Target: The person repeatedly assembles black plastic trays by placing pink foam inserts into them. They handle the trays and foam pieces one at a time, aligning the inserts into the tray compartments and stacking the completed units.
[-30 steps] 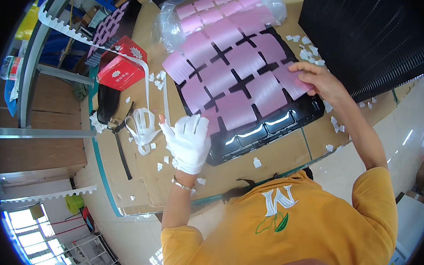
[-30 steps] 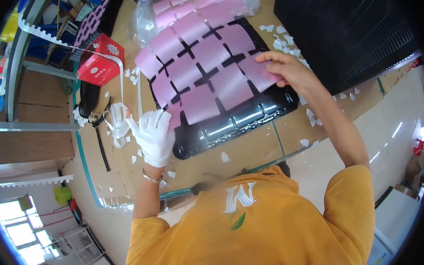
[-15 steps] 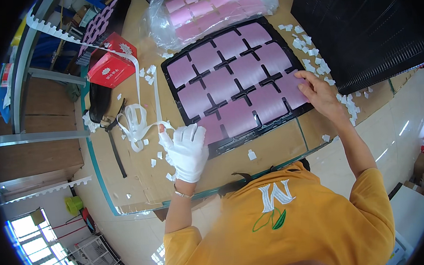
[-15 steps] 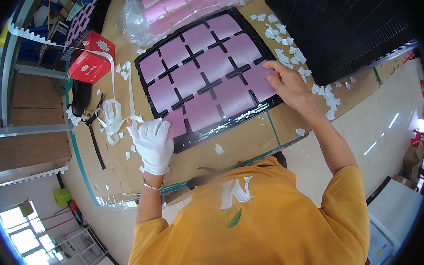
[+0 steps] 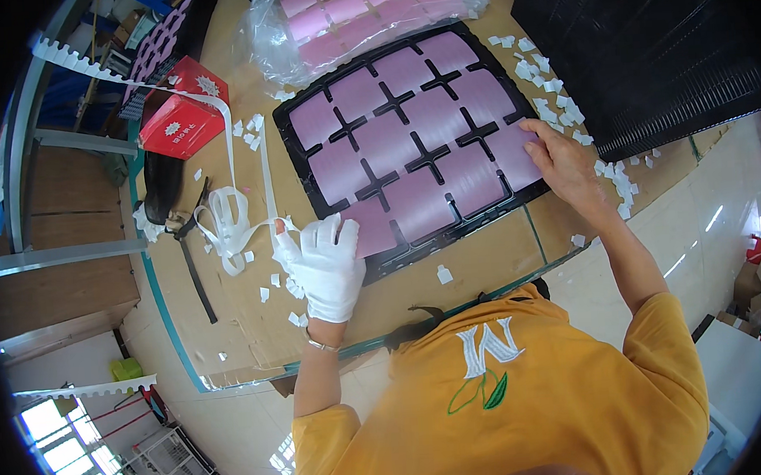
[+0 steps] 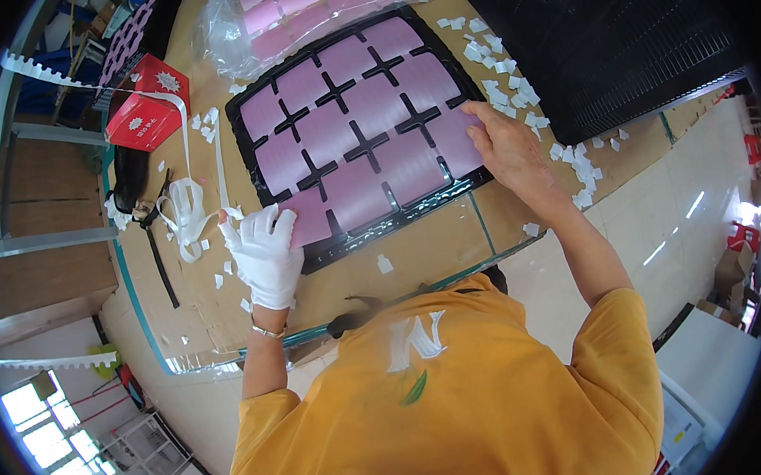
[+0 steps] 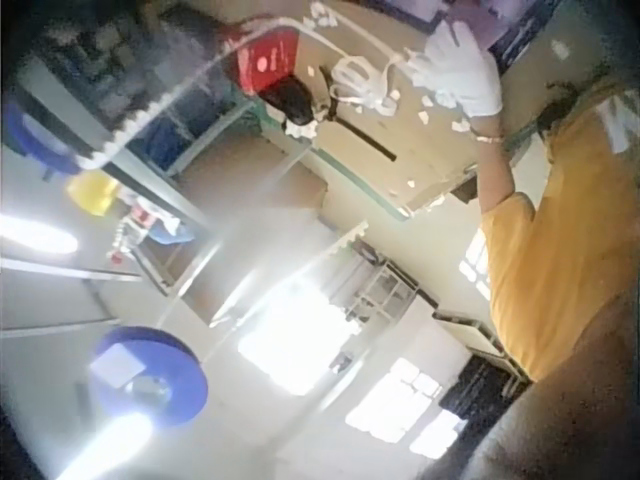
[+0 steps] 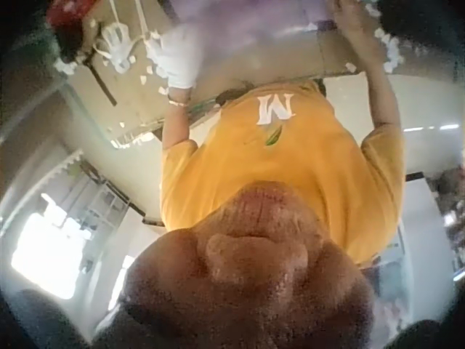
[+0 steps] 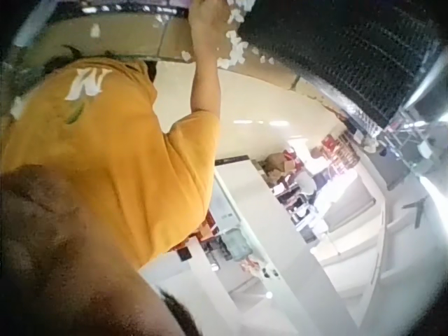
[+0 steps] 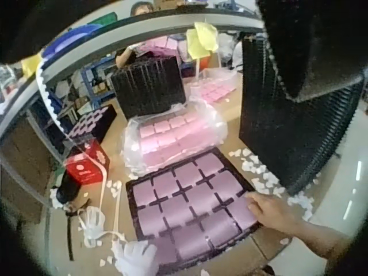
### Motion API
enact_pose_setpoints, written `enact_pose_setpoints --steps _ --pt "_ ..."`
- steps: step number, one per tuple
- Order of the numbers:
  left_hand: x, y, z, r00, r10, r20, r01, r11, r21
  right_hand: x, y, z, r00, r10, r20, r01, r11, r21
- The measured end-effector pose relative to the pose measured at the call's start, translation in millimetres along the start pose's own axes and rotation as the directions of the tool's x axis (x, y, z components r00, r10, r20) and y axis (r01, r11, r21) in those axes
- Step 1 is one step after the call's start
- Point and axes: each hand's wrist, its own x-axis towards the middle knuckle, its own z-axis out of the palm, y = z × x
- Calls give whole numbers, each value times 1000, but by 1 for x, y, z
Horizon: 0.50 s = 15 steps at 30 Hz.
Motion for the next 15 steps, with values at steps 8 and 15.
enact_pose_setpoints --steps 8,15 --pt "-1 1 2 1000 13 3 -13 999 31 -2 0 0 999 -19 -28 17 996 -82" --pt "-3 2 5 1000 -3 20 2 997 81 -1 -6 -3 999 34 27 -31 993 -114"
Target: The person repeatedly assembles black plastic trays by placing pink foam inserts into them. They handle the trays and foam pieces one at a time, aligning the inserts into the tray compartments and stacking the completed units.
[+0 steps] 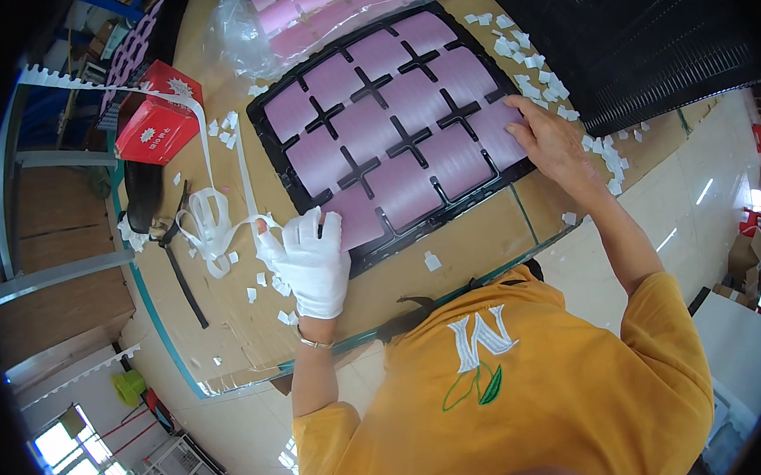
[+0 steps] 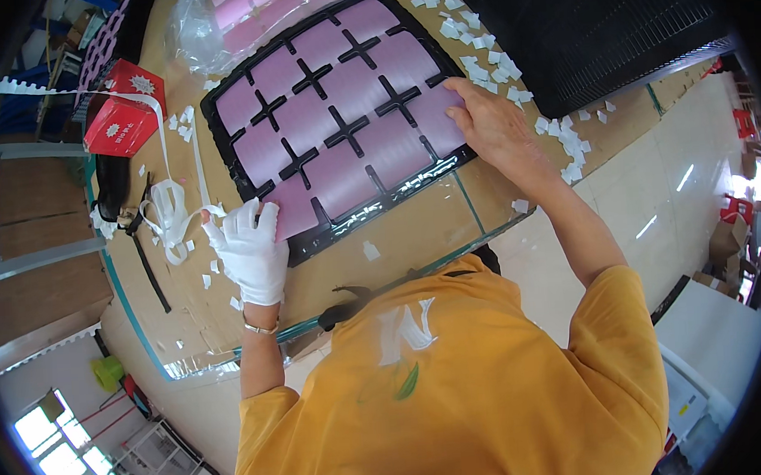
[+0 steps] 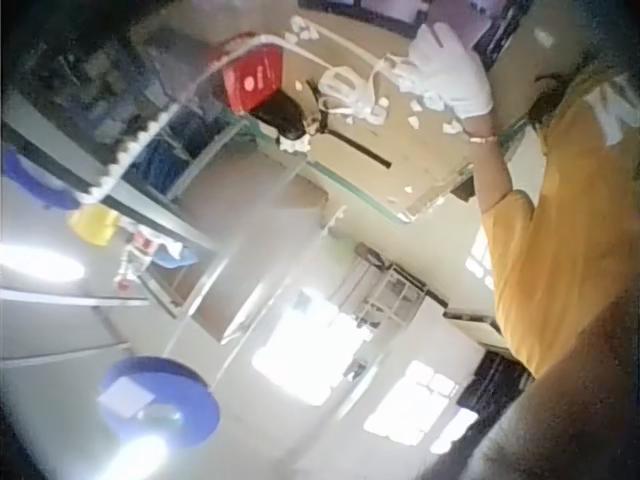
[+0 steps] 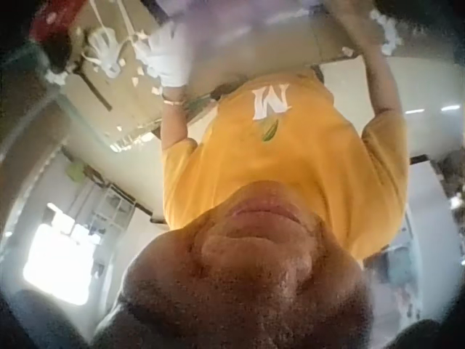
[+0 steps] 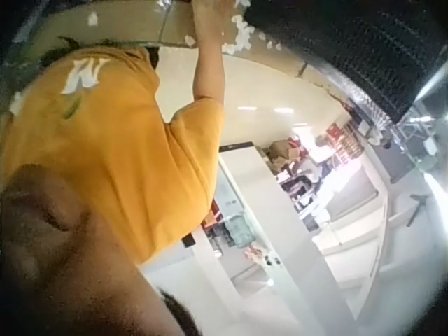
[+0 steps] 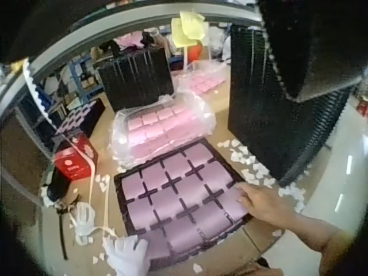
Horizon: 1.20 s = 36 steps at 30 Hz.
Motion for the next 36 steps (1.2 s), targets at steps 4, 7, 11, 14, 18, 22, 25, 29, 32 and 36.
enact_pose_setpoints --steps 4,7,11,14,18,22,25,29,32,36 --pt "4 0 1 1000 16 -2 -16 1000 2 2 0 1 1000 9 2 -9 1000 -15" --pt "3 0 1 1000 24 4 -24 1000 5 0 3 2 999 -31 -23 30 999 -41" --pt "-11 -4 -1 998 40 47 -40 999 15 -2 7 5 998 -57 -32 55 996 -70" --pt "-11 -1 -18 993 10 115 -10 1000 1 -4 6 4 989 -126 -78 113 980 -161" --pt "-25 -8 -76 927 -64 370 41 997 70 -17 24 -12 952 -137 -272 69 967 -247" --pt "-26 -15 -89 938 -31 345 38 999 -14 -22 12 -47 950 -73 -304 -40 936 -349" --pt "-5 1 -75 948 59 314 -31 995 -95 -18 0 -44 855 -404 -323 253 871 -421" --pt "9 18 -40 941 211 265 -153 963 -222 -18 -16 -24 778 -611 -146 531 764 -368" --pt "8 19 -16 928 255 271 -192 952 -238 -21 -8 -3 767 -642 -1 607 726 -323" --pt "-3 13 -14 896 252 365 -178 958 -224 -35 19 9 805 -586 89 580 746 -327"
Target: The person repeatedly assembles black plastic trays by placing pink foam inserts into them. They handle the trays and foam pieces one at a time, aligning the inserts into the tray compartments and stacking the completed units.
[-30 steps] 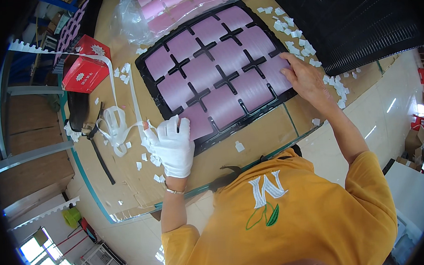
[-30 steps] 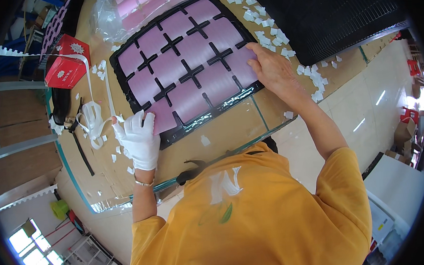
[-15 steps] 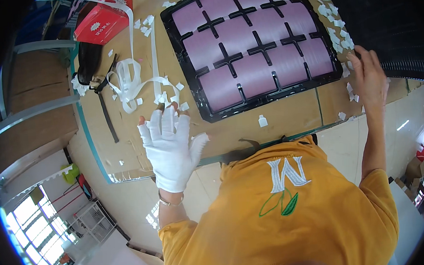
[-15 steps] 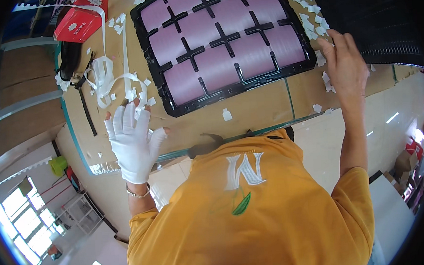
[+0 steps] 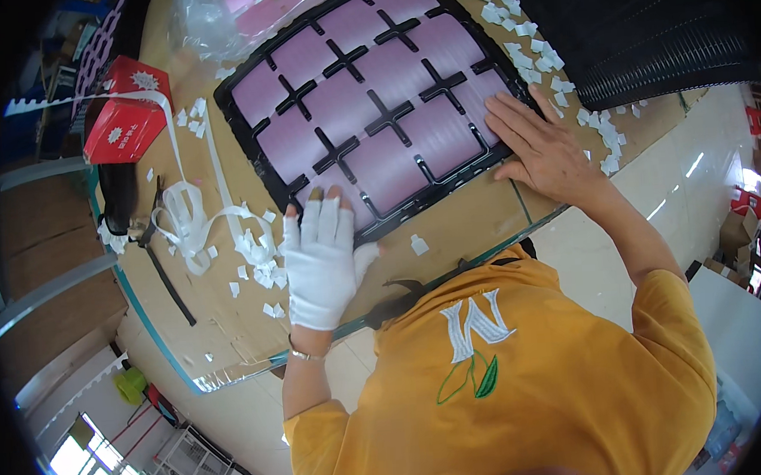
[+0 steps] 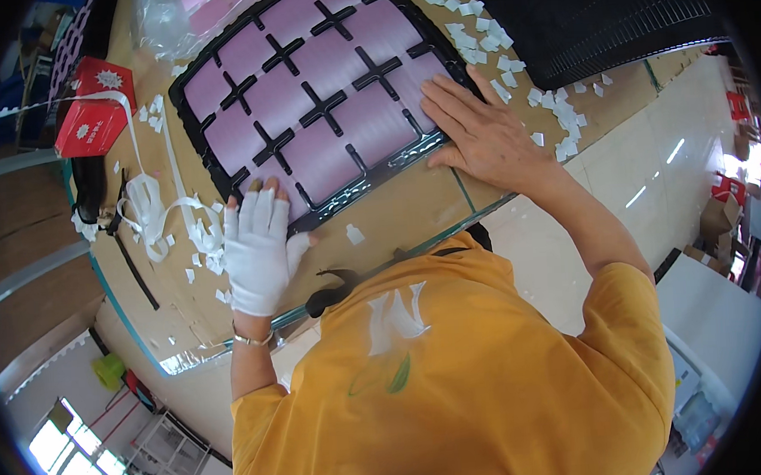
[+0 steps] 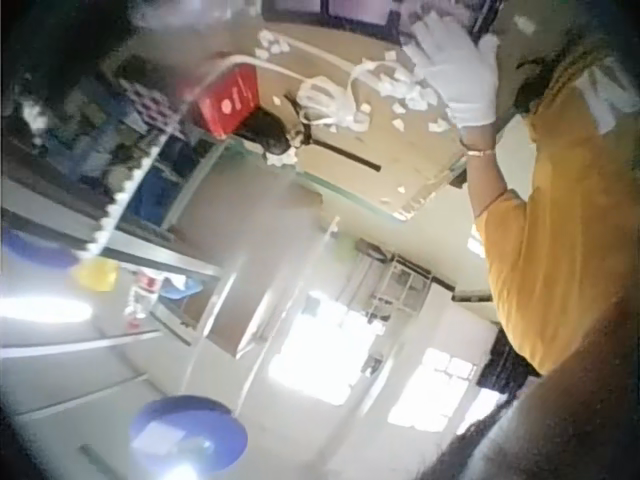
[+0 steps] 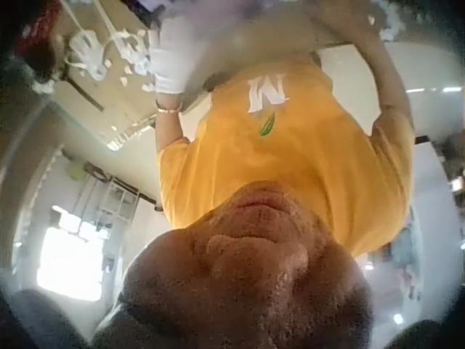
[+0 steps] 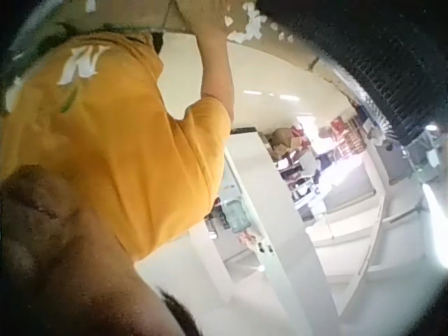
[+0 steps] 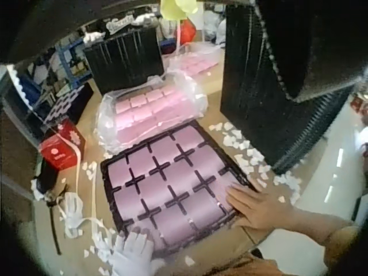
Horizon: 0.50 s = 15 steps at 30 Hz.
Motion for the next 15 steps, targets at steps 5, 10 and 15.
enact_pose_setpoints --steps 5,10,15 --pt "-19 -6 2 999 -10 -53 12 999 42 -8 4 -10 999 13 41 -11 998 -61" --pt "-8 -3 -12 998 -51 -35 51 999 2 20 4 -18 998 30 50 -31 999 18" --pt "12 1 10 994 -22 -110 15 998 -59 25 0 5 997 -50 -62 51 999 17"
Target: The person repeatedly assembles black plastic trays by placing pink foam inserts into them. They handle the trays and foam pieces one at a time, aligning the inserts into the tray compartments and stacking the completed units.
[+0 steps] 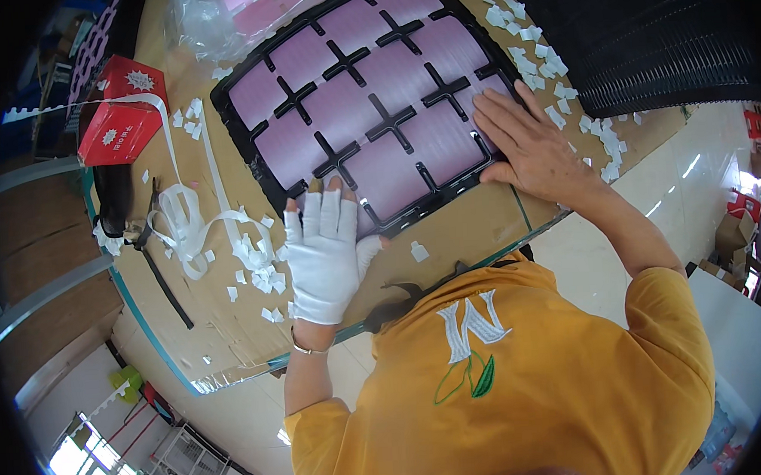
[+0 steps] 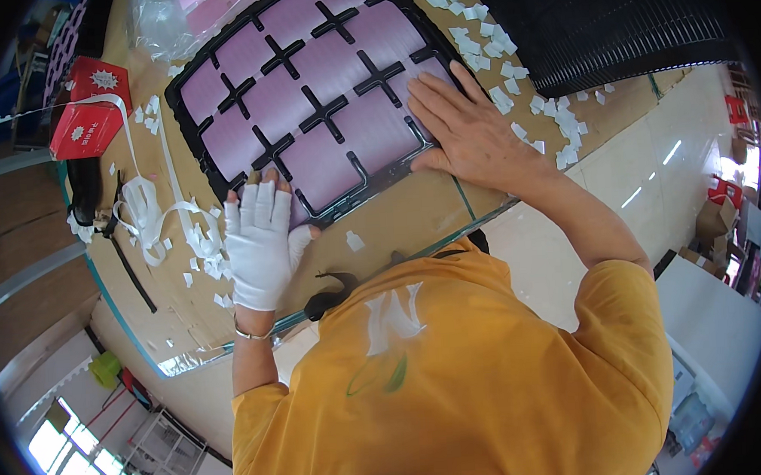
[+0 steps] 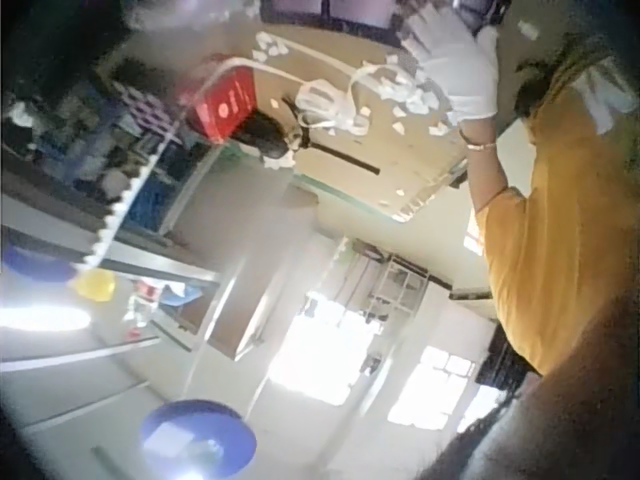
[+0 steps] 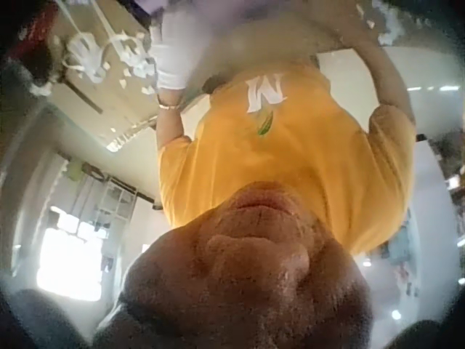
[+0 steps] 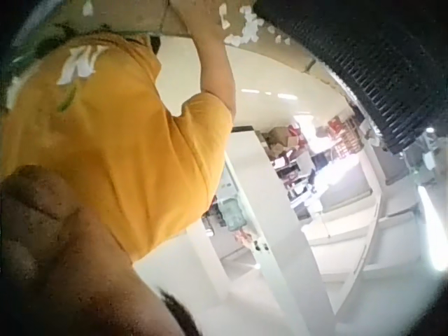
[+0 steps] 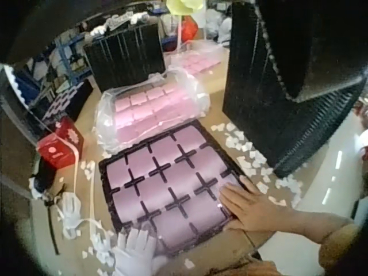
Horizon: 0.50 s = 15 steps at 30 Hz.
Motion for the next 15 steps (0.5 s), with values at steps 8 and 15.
enact_pose_setpoints --steps 8,15 --pt "-35 -3 -12 998 -3 68 5 999 -33 -15 14 -22 993 -90 75 85 994 68" --pt "17 -65 -47 981 -100 -165 96 995 -32 72 51 -22 960 -3 -279 17 999 48"
